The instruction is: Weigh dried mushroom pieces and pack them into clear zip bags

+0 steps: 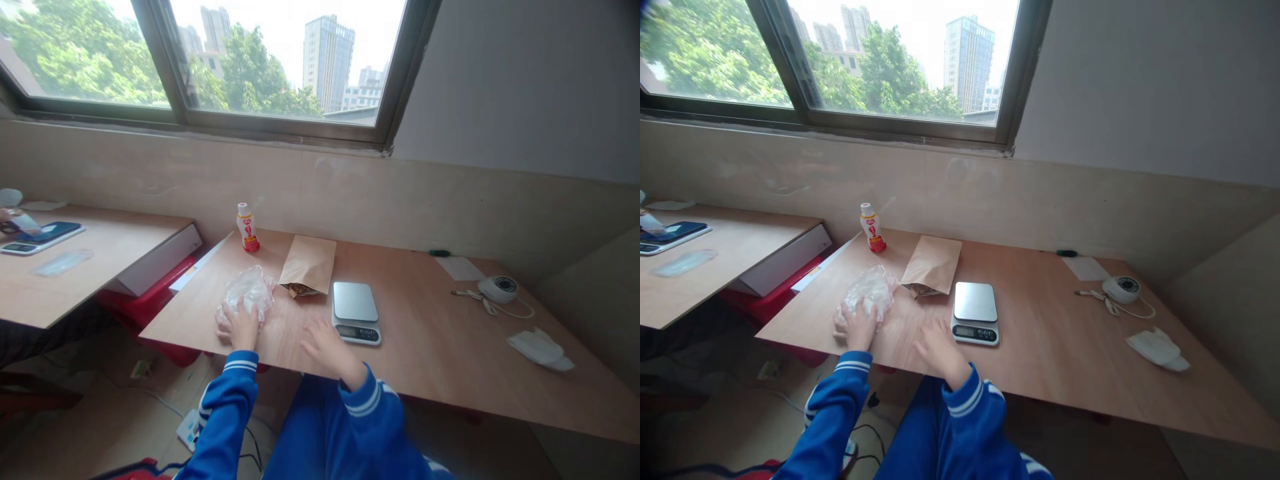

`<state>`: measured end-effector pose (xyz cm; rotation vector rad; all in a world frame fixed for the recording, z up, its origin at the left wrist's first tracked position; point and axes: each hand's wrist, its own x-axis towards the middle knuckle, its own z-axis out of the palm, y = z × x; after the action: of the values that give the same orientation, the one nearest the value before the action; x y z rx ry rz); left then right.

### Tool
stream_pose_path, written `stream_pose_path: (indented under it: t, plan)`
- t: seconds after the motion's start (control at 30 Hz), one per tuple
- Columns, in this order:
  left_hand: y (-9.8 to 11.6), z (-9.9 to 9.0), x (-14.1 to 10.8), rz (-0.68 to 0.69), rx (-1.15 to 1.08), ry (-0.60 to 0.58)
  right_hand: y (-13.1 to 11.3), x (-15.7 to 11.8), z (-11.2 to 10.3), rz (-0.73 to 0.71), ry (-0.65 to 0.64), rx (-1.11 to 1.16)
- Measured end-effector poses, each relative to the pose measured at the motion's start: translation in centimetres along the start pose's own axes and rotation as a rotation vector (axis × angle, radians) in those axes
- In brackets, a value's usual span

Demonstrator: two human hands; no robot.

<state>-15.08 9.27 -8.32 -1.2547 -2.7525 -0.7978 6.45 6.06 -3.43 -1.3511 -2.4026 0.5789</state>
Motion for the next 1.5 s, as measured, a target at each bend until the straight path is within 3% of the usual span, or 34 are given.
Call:
stream_pose_path:
  t: [0.07,0.13,0.27,0.37,0.43,0.6,0.73,0.87,1.07,1.23,1.37,1.5]
  plan:
    - [-0.2,-0.4,0.6,0.019,0.000,0.008,-0.7,-3.8,-0.6,-0.065,-0.121,0.241]
    - [-0.5,-0.9,1.1,0.049,-0.017,0.020,-0.1,-7.1,-1.1,-0.014,-0.101,0.388]
    - [-0.7,-2.1,1.9,0.154,-0.058,0.059,4.2,-11.4,-1.4,0.258,0.227,0.361]
    - [0.3,-2.8,1.9,0.207,-0.113,0.187,8.3,-12.7,-1.3,0.375,0.499,0.270]
    - [1.8,-2.7,1.5,0.253,-0.190,0.206,10.6,-12.9,-1.3,0.434,0.661,0.213]
    - [5.8,0.4,-0.5,0.454,-0.331,-0.055,14.7,-12.4,-0.8,0.614,0.876,0.184]
    - [7.4,3.1,-2.0,0.352,-0.283,-0.082,16.0,-12.2,0.0,0.632,0.898,0.160]
    - [7.8,4.0,-2.0,0.287,-0.283,-0.105,16.1,-12.0,0.5,0.598,0.877,0.070]
    - [7.0,2.9,-2.0,0.295,-0.361,-0.112,15.9,-11.9,0.8,0.602,0.848,0.023]
    - [6.7,1.0,-6.2,0.266,-0.573,-0.142,15.9,-11.8,0.9,0.604,0.844,-0.016]
    - [10.0,1.3,-9.9,0.292,-0.806,-0.361,15.7,-11.8,0.8,0.587,0.840,-0.058]
    - [14.0,3.0,-10.7,0.376,-0.749,-0.366,15.5,-11.8,0.7,0.585,0.835,-0.078]
